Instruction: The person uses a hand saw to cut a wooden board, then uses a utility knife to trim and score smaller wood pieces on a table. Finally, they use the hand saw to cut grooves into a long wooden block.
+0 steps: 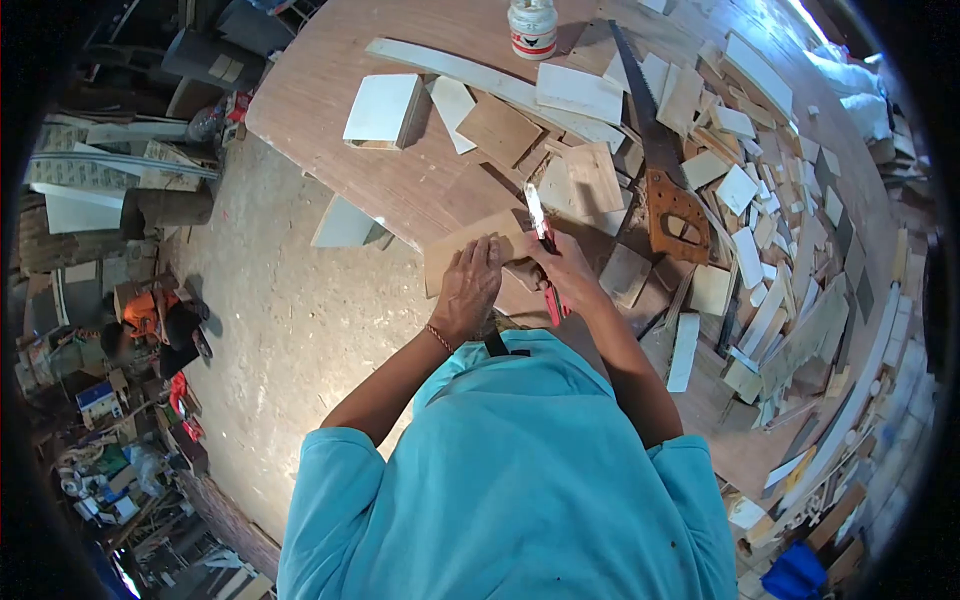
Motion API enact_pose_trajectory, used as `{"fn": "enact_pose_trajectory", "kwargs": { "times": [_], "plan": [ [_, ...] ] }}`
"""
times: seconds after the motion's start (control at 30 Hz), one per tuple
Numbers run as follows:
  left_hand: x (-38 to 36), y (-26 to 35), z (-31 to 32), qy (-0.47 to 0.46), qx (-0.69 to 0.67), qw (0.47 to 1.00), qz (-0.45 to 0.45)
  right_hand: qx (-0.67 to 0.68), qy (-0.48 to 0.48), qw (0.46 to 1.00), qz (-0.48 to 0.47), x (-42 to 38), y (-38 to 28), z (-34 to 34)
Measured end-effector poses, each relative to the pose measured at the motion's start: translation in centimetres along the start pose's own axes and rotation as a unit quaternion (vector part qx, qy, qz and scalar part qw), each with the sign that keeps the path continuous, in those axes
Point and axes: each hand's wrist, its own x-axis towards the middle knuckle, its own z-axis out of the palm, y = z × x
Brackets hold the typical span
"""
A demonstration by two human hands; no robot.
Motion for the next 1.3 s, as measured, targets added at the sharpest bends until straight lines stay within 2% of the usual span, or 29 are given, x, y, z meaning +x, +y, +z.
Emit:
{"fn": "enact_pose_trajectory", "kwargs": {
  "times": [0.07,0.1,0.13,0.2,0.27,0.37,0.57,0.73,0.83,0.9,1.03,1.1,1.13,1.2,1.3],
  "plan": [
    [-0.4,-0.5,0.6,0.057,-0.001,0.998,0.006,-0.043,0.02,0.999,0.009,0.6,2.1,-0.5],
    [-0.3,-0.7,0.6,0.058,-0.006,0.998,-0.001,-0.245,0.094,0.963,-0.068,0.6,2.6,-0.5],
    [-0.2,-1.0,0.6,0.085,-0.025,0.996,0.001,-0.432,0.161,0.875,-0.145,0.6,3.0,-0.6],
    [0.1,-1.4,0.2,0.111,-0.046,0.993,0.0,-0.418,0.144,0.884,-0.154,0.0,3.5,-0.5],
    [0.4,-1.7,-0.4,0.1,-0.104,0.989,-0.016,-0.483,0.13,0.853,-0.151,-0.2,3.8,-0.3],
    [0.7,-1.8,-1.1,0.066,-0.103,0.992,-0.027,-0.497,0.117,0.849,-0.138,0.0,3.4,0.3],
    [1.0,-2.5,-1.2,0.102,-0.144,0.984,-0.037,-0.514,0.095,0.839,-0.151,-0.6,2.5,0.2],
    [1.4,-2.9,-1.6,0.07,-0.128,0.989,-0.037,-0.515,0.087,0.845,-0.113,-0.4,1.9,0.6],
    [1.4,-2.9,-1.5,0.071,-0.124,0.989,-0.034,-0.51,0.105,0.84,-0.155,0.1,2.0,0.8],
    [1.4,-2.9,-1.4,0.079,-0.116,0.99,-0.028,-0.516,0.08,0.848,-0.092,0.8,1.8,0.8],
    [1.6,-3.0,-1.5,0.089,-0.124,0.988,-0.024,-0.501,0.068,0.858,-0.086,1.7,3.1,0.5],
    [1.5,-3.1,-1.6,0.092,-0.128,0.987,-0.025,-0.531,0.115,0.826,-0.147,1.8,3.5,0.6],
    [1.6,-3.2,-1.7,0.089,-0.125,0.988,-0.025,-0.531,0.116,0.826,-0.147,2.0,3.1,0.7],
    [1.6,-3.1,-1.7,0.085,-0.124,0.988,-0.022,-0.499,0.099,0.856,-0.097,2.2,2.2,0.9],
    [1.5,-3.0,-1.7,0.085,-0.119,0.989,-0.023,-0.495,0.094,0.858,-0.102,2.7,2.0,0.9]
  ]
}}
